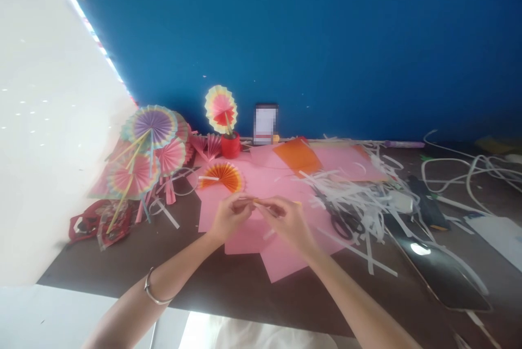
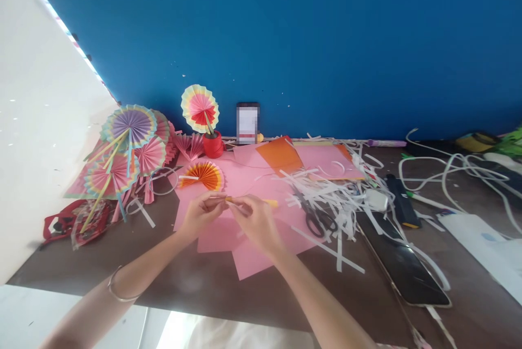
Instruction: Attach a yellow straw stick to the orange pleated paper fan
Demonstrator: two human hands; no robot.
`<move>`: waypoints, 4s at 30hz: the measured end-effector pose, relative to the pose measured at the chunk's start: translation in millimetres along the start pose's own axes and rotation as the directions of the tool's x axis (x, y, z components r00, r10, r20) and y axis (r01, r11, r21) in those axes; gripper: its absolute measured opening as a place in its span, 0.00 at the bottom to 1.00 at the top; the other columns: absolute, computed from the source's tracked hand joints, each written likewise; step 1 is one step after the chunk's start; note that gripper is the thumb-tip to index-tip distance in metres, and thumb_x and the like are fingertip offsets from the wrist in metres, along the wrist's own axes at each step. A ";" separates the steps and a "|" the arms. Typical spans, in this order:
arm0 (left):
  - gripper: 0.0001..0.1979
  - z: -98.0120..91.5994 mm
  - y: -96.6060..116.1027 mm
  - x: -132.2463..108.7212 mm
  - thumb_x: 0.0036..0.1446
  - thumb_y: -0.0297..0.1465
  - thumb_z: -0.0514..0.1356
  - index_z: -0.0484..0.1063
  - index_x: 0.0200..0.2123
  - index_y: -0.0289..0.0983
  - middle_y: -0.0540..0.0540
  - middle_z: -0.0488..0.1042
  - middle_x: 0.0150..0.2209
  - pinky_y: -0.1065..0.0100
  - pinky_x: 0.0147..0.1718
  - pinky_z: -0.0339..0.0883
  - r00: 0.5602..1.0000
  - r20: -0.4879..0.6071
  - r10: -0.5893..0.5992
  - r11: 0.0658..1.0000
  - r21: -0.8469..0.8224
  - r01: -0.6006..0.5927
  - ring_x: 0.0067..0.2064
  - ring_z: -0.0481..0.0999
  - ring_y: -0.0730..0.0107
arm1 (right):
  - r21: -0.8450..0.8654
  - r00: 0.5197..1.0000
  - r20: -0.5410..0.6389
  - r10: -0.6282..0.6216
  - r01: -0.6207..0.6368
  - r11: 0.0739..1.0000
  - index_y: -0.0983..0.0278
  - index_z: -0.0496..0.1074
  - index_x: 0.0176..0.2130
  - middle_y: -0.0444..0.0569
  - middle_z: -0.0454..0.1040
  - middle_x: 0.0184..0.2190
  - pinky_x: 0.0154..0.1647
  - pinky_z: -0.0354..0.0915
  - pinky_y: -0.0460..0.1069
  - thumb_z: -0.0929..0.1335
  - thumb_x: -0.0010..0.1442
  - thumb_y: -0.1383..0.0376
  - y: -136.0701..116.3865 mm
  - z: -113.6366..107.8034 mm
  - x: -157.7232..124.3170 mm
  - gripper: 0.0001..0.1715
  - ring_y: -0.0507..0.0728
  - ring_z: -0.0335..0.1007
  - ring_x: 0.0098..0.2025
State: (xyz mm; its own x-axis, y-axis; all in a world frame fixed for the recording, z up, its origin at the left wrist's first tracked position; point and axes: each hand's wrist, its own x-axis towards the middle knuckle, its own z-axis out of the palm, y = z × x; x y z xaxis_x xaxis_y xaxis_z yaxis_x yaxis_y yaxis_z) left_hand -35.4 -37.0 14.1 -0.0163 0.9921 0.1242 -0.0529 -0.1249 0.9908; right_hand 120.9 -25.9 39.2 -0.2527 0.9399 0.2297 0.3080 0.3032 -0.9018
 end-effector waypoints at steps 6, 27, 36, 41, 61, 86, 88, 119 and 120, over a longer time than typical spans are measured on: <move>0.10 -2.5 -0.8 1.7 0.45 0.30 0.65 0.71 0.33 0.35 0.43 0.78 0.35 0.66 0.39 0.71 0.998 -0.062 -0.029 1.000 -0.001 0.029 0.38 0.78 0.62 | -0.157 0.999 -0.025 0.021 -0.025 0.987 0.63 0.73 0.28 0.49 0.76 0.28 0.33 0.69 0.49 0.69 0.51 0.59 0.1 -8.5 2.3 0.09 0.56 0.73 0.30; 0.11 3.2 1.8 3.0 0.50 0.38 0.62 0.79 0.31 0.38 0.44 0.78 0.39 0.60 0.46 0.68 0.998 0.033 -0.054 0.998 0.017 0.054 0.44 0.75 0.60 | -0.183 0.999 -0.027 0.028 -0.033 0.983 0.63 0.71 0.26 0.49 0.75 0.26 0.27 0.67 0.49 0.67 0.54 0.57 9.5 -1.7 3.4 0.13 0.56 0.72 0.27; 0.17 4.8 3.2 0.0 0.53 0.42 0.59 0.78 0.37 0.34 0.42 0.78 0.38 0.57 0.45 0.72 0.992 0.113 -0.061 0.987 -0.138 0.077 0.41 0.77 0.60 | -0.162 0.995 -0.085 0.055 -0.068 0.985 0.62 0.72 0.25 0.48 0.76 0.25 0.30 0.67 0.50 0.68 0.52 0.58 -1.2 -2.5 4.0 0.11 0.56 0.72 0.27; 0.16 9.0 3.9 -1.5 0.50 0.41 0.62 0.78 0.36 0.34 0.43 0.78 0.38 0.58 0.45 0.72 0.994 0.040 -0.100 0.977 -0.187 0.106 0.40 0.77 0.61 | -0.088 0.987 -0.092 0.132 -0.140 0.986 0.63 0.72 0.24 0.48 0.76 0.24 0.25 0.67 0.49 0.69 0.50 0.56 -3.9 -1.8 5.2 0.13 0.57 0.72 0.25; 0.17 8.2 4.1 0.9 0.49 0.42 0.62 0.77 0.35 0.34 0.44 0.79 0.36 0.60 0.45 0.72 0.990 -0.060 -0.126 0.973 -0.201 0.112 0.39 0.78 0.63 | -0.144 0.993 -0.001 0.115 -0.114 0.983 0.64 0.69 0.24 0.47 0.74 0.23 0.26 0.64 0.48 0.66 0.52 0.55 5.6 -9.6 8.9 0.15 0.55 0.69 0.26; 0.17 8.2 10.1 -1.6 0.52 0.42 0.60 0.77 0.35 0.33 0.41 0.77 0.40 0.58 0.46 0.71 0.992 0.060 -0.109 0.957 -0.264 0.121 0.42 0.77 0.60 | -0.117 0.996 -0.003 0.090 -0.089 0.989 0.64 0.68 0.24 0.48 0.73 0.25 0.30 0.65 0.49 0.65 0.53 0.57 7.2 -10.4 13.6 0.13 0.55 0.69 0.29; 0.18 8.1 10.3 -1.2 0.51 0.43 0.60 0.77 0.35 0.33 0.40 0.78 0.40 0.58 0.46 0.71 0.991 0.063 -0.117 0.953 -0.273 0.130 0.41 0.77 0.60 | -0.079 0.995 0.015 0.095 -0.093 0.992 0.64 0.69 0.25 0.49 0.74 0.27 0.31 0.65 0.49 0.66 0.53 0.57 7.1 -10.8 13.8 0.13 0.55 0.70 0.30; 0.12 6.9 -2.6 5.8 0.45 0.37 0.66 0.74 0.30 0.33 0.48 0.76 0.29 0.59 0.45 0.71 0.967 -0.159 -0.197 0.918 -0.377 0.125 0.36 0.78 0.66 | -0.051 0.995 -0.012 0.104 -0.104 0.993 0.64 0.71 0.20 0.50 0.71 0.27 0.28 0.66 0.48 0.68 0.48 0.59 5.0 -7.5 14.3 0.13 0.55 0.69 0.30; 0.13 7.0 -2.5 5.6 0.46 0.37 0.66 0.74 0.30 0.33 0.47 0.76 0.30 0.58 0.45 0.71 0.969 -0.151 -0.194 0.914 -0.386 0.123 0.36 0.78 0.66 | -0.057 0.994 -0.013 0.104 -0.105 0.993 0.64 0.71 0.20 0.50 0.71 0.27 0.28 0.66 0.48 0.68 0.48 0.59 5.7 -8.0 14.9 0.12 0.55 0.69 0.30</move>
State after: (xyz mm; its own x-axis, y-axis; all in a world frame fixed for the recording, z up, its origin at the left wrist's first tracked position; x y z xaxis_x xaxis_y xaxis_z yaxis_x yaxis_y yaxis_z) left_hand -28.4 -31.1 12.8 -0.1558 0.9845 -0.0804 -0.4360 0.0045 0.8999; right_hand 126.3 -8.9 40.4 -0.2074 0.9683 0.1391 0.3850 0.2116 -0.8983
